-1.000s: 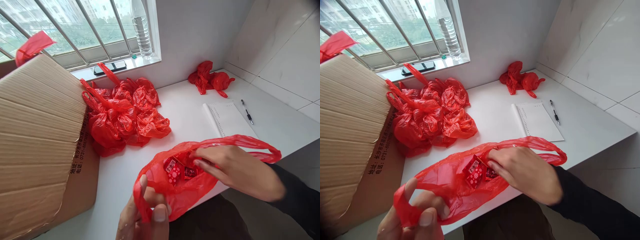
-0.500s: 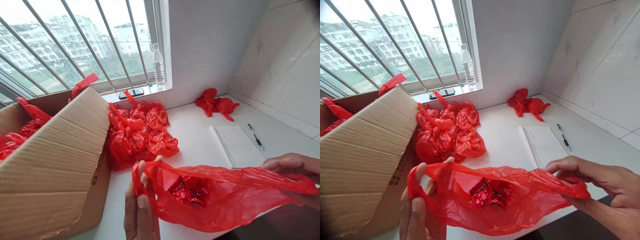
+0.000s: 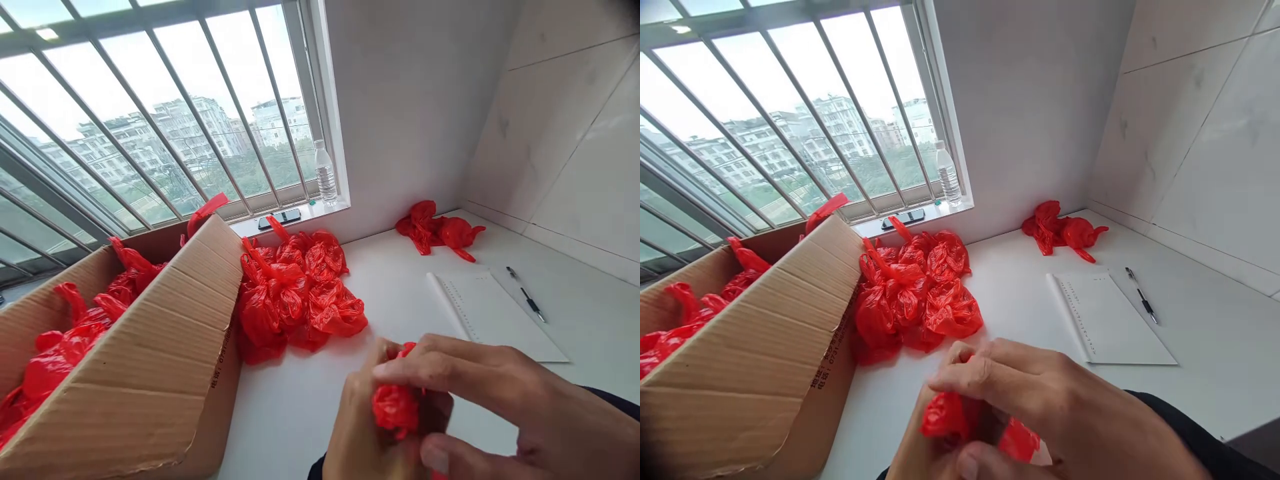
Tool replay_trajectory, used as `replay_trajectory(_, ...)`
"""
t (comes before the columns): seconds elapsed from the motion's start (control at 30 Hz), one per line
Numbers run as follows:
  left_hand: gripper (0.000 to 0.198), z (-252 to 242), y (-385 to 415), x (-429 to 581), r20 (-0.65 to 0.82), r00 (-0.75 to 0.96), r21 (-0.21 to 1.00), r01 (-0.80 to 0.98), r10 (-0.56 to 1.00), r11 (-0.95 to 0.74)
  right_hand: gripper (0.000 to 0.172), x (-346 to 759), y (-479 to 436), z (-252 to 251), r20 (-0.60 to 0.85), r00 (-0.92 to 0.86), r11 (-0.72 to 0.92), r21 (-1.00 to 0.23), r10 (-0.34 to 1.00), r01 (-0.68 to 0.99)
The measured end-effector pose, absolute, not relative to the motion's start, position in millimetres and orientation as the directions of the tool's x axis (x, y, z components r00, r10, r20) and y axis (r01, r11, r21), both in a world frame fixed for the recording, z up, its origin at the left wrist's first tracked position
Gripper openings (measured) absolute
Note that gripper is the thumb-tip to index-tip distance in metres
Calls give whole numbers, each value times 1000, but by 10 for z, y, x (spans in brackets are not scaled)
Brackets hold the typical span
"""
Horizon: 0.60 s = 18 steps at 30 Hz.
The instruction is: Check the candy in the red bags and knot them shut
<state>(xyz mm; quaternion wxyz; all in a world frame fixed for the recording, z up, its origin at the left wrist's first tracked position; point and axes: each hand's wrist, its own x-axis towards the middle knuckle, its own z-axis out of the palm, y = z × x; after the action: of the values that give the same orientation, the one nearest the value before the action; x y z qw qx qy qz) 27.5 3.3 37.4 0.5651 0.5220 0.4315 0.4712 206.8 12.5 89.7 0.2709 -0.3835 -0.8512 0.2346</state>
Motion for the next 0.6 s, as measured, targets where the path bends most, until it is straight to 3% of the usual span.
replay_trajectory(0.1, 41, 432, 71, 290, -62, 163, 983, -163, 985, 89, 60, 2124, 169, 850, 298, -531, 597, -554, 793, 581)
replay_trajectory(0.17, 42, 450, 72, 279, -75, 190, 962, -244, 979, 121, 53, 2137, 234, 820, 269, -518, 565, -584, 812, 582)
replay_trajectory(0.33, 41, 394, 87, 214, -213, 227, 915, -295, 950, 275, 14, 2075, 307, 789, 171, -452, 397, -788, 876, 470)
replay_trajectory(0.43, 42, 339, 140, 160, -223, 279, 872, -371, 934, 319, 10, 2058, 227, 804, 203, -435, 390, -829, 878, 400)
replay_trajectory(0.5, 31, 314, 173, 123, -181, 344, 840, -433, 921, 326, 9, 2062, 171, 800, 188, -503, 408, -833, 844, 374)
replay_trajectory(0.6, 23, 294, 195, 74, -94, 391, 871, -413, 915, 266, 8, 2079, 172, 743, 171, -570, 429, -831, 803, 354)
